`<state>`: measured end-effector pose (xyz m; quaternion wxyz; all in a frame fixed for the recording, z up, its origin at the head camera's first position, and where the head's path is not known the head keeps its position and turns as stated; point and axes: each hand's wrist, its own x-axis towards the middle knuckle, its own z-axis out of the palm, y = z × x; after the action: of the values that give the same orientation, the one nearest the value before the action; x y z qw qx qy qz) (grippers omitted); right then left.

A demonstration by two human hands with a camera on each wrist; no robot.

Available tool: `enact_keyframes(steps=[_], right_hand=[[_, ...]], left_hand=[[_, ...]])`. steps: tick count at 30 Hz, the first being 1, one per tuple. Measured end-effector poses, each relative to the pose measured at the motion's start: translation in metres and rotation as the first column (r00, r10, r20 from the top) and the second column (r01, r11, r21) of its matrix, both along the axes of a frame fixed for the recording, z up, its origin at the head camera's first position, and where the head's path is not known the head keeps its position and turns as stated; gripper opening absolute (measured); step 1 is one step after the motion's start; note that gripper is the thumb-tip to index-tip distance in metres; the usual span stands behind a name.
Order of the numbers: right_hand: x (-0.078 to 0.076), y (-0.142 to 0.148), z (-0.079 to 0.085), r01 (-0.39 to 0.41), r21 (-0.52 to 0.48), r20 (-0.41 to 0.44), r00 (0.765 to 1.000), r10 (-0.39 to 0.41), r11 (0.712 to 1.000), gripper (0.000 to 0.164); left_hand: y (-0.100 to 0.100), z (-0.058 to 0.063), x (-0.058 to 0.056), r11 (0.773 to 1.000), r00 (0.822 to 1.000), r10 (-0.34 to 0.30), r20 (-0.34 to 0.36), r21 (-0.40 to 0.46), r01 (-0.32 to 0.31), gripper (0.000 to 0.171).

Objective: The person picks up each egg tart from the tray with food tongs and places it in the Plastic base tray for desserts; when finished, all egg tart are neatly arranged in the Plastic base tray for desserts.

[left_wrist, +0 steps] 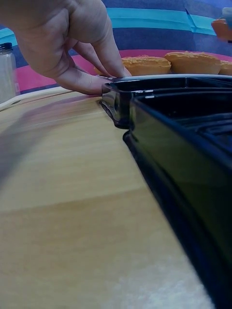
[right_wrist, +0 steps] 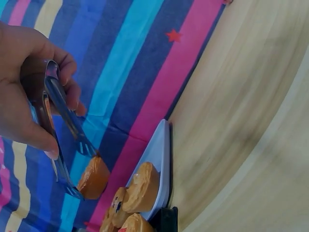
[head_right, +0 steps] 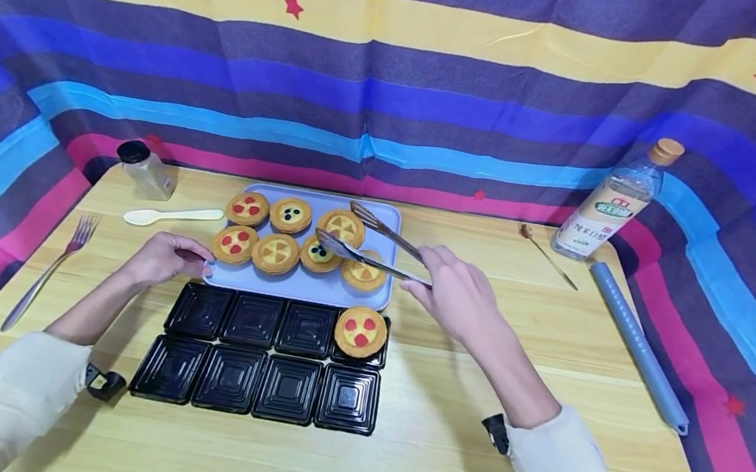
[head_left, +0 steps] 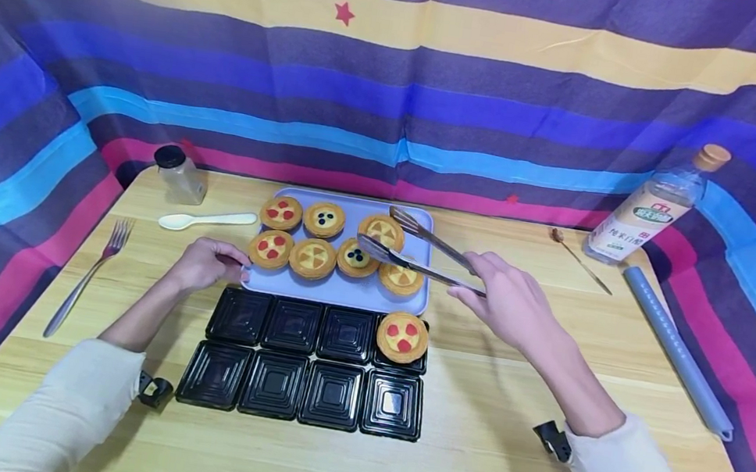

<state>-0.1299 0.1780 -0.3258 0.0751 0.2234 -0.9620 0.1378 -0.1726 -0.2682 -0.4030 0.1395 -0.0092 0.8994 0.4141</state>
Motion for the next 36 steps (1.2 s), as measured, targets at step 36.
enact_keyframes(steps=[36], right_hand=[[0.061,-0.002,-0.031,-0.237,0.044,-0.058,0.969,0.240,0.970,0.055]], left_hand=[[-0.001,0.000,-0.001,1.000,1.000,-0.003,0.005,0.007,0.003,0.027]])
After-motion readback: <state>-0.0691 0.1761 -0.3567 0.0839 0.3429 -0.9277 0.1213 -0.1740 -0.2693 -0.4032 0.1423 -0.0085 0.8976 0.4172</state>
